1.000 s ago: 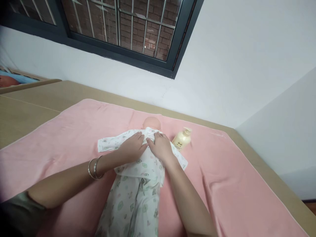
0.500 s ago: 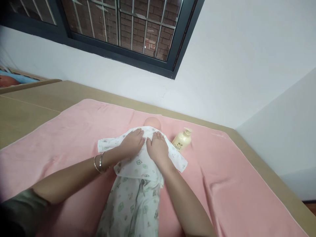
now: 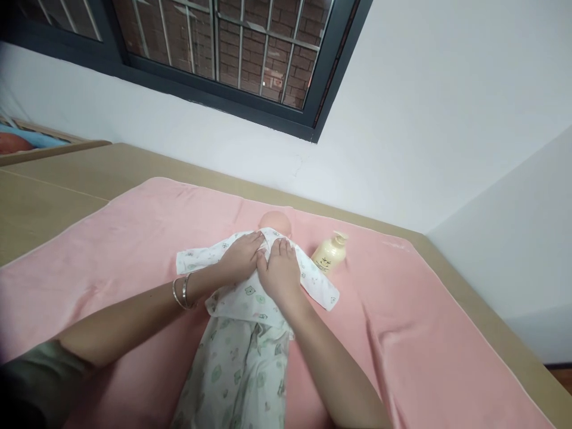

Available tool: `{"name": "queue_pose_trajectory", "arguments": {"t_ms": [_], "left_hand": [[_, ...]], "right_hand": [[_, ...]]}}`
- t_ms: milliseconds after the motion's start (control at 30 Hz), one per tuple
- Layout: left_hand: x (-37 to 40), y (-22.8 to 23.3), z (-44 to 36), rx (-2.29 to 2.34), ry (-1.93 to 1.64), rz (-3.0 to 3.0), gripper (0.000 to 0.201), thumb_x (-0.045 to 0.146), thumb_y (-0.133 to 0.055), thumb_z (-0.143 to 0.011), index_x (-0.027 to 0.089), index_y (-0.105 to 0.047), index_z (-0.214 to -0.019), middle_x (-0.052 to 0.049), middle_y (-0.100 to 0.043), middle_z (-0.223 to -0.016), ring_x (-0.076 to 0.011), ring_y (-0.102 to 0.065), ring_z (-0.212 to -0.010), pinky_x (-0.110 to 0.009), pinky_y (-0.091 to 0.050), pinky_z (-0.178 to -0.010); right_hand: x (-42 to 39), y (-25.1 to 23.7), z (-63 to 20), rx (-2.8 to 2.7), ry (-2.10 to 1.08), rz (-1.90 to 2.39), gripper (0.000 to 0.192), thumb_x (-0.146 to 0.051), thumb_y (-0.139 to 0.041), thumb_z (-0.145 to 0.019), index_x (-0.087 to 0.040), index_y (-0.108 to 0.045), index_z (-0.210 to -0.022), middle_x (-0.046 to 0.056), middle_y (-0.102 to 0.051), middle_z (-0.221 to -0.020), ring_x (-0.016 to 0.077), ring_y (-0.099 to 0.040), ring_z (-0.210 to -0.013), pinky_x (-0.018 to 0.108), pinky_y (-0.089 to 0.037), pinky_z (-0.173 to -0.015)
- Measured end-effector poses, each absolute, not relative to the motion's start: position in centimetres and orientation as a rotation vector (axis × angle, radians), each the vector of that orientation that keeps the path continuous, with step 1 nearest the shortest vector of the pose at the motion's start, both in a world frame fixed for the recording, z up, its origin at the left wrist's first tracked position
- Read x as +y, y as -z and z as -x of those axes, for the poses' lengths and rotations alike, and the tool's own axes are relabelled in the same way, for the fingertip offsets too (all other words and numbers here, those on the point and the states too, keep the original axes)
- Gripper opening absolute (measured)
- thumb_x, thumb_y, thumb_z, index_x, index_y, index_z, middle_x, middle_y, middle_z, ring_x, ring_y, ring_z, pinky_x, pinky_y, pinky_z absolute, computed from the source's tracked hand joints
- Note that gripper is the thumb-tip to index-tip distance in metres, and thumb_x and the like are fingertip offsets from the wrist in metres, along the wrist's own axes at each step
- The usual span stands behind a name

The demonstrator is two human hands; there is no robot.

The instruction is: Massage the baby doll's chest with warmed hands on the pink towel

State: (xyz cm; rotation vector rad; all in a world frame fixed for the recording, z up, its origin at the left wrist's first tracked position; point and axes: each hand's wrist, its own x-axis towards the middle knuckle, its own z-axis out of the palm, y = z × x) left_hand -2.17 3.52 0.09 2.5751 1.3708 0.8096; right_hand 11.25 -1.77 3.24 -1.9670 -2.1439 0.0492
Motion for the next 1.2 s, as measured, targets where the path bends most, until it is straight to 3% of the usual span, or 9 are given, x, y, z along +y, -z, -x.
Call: {"name": "queue_pose_trajectory", "arguments": {"t_ms": [167, 367, 833, 1200], "left_hand": [[3.6, -0.3, 2.2, 1.350, -0.827, -2.516, 0.043, 0.032, -0.032, -0.100, 0.012, -0.059, -0.127, -0.015, -0.062, -0.135, -0.0275, -0.055, -0.128, -0.044, -0.040, -0.114], [3.6, 0.5, 2.1, 1.365, -0.911, -2.434, 0.048, 0.033, -0.031, -0.100, 0.010, -0.056, -0.135, -0.015, -0.058, -0.142, -0.0273, -0.051, -0.134, -0.047, -0.037, -0.117], [3.4, 1.5, 1.6, 1.389, -1.081, -2.370, 0.048, 0.028, -0.033, -0.097, 0.009, -0.059, -0.132, -0.015, -0.060, -0.141, -0.0268, -0.053, -0.133, -0.048, -0.038, -0.117], [3.7, 3.1, 1.6, 1.335, -1.276, -2.286, 0.045, 0.031, -0.038, -0.095, 0.013, -0.062, -0.130, -0.013, -0.064, -0.135, -0.0272, -0.056, -0.128, -0.050, -0.041, -0.114]], "right_hand": [[-1.7, -3.3, -11.6, -2.164, -0.085, 1.956, 0.071, -0.048, -0.030, -0.102, 0.004, -0.032, -0.151, 0.025, -0.029, -0.158, 0.0331, -0.024, -0.150, 0.043, -0.017, -0.123], [-1.5, -3.0, -11.7, -2.114, -0.118, 1.939, 0.068, -0.047, -0.026, -0.104, 0.001, -0.034, -0.152, 0.023, -0.031, -0.158, 0.0319, -0.024, -0.150, 0.043, -0.018, -0.124], [-1.1, -2.9, -12.0, -2.083, -0.122, 1.922, 0.068, -0.046, -0.028, -0.104, 0.002, -0.035, -0.151, 0.022, -0.034, -0.157, 0.0324, -0.029, -0.149, 0.044, -0.020, -0.123], [-1.1, -2.2, -12.0, -2.074, -0.083, 1.895, 0.077, -0.056, -0.028, -0.102, 0.001, -0.032, -0.153, 0.022, -0.032, -0.158, 0.0328, -0.027, -0.149, 0.047, -0.018, -0.124]]}}
